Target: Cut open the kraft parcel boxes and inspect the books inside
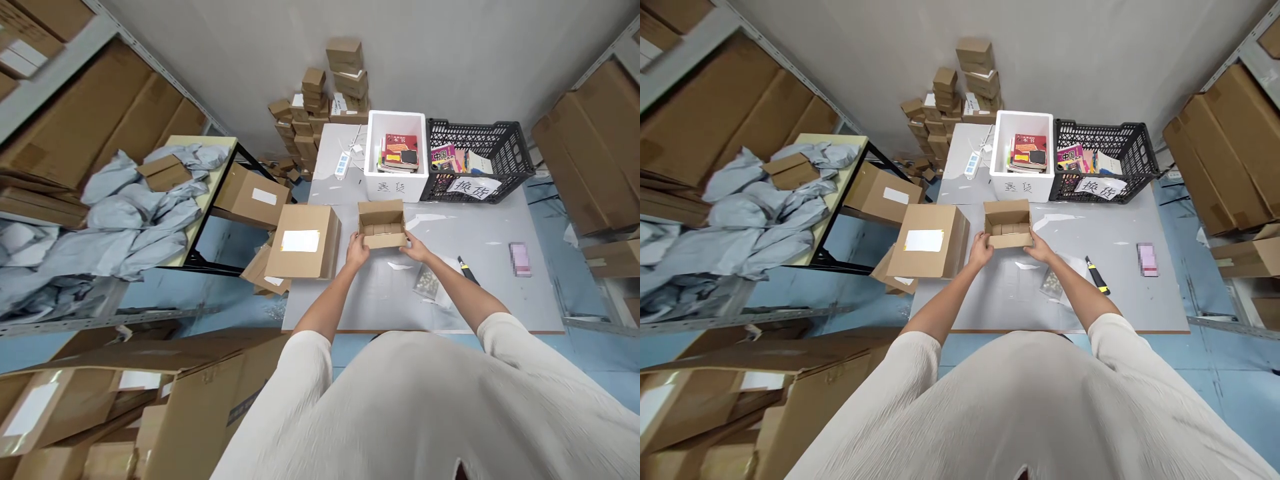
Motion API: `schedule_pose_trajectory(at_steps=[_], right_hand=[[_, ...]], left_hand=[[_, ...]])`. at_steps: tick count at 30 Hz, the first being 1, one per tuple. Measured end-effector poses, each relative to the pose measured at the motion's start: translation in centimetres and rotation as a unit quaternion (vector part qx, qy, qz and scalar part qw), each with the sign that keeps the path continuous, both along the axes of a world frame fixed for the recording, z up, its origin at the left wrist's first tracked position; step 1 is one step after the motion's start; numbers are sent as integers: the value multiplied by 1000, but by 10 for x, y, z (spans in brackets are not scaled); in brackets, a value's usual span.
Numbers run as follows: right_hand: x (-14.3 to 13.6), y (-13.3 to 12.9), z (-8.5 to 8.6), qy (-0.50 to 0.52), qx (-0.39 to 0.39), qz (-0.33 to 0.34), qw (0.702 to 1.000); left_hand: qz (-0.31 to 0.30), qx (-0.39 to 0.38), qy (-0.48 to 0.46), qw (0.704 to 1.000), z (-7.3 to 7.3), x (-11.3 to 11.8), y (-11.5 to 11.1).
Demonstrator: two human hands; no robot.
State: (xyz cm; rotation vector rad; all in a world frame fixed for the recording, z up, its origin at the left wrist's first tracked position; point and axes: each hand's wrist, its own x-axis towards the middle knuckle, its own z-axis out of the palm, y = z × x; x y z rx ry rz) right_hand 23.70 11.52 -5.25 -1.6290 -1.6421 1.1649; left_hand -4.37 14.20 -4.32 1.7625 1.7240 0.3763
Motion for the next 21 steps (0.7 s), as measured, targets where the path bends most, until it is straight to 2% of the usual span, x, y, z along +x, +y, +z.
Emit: schedule_pose_trajectory(at_steps=[4, 7, 10, 12, 14, 17, 21], right_hand=[[10, -6, -7, 1, 8, -32, 999], [30, -19, -13, -13, 5, -88, 996], [62, -45, -18, -24, 8, -131, 991], [85, -69, -22, -45, 9, -156, 987], [107, -95, -26, -82, -3, -181, 980], [128, -132, -34, -123, -17, -211, 970], [134, -169, -48, -142, -64, -253, 955]], left_hand=[[5, 17, -23, 1000, 0, -1, -8], [39, 32, -12, 999, -1, -4, -23], [80, 36, 9, 996, -6, -4, -44], [85, 20, 10, 996, -11, -1, -61], [67, -5, 0, 998, -16, 8, -78], [14, -35, -17, 999, -25, 33, -98], [-80, -62, -30, 994, -37, 81, -116]])
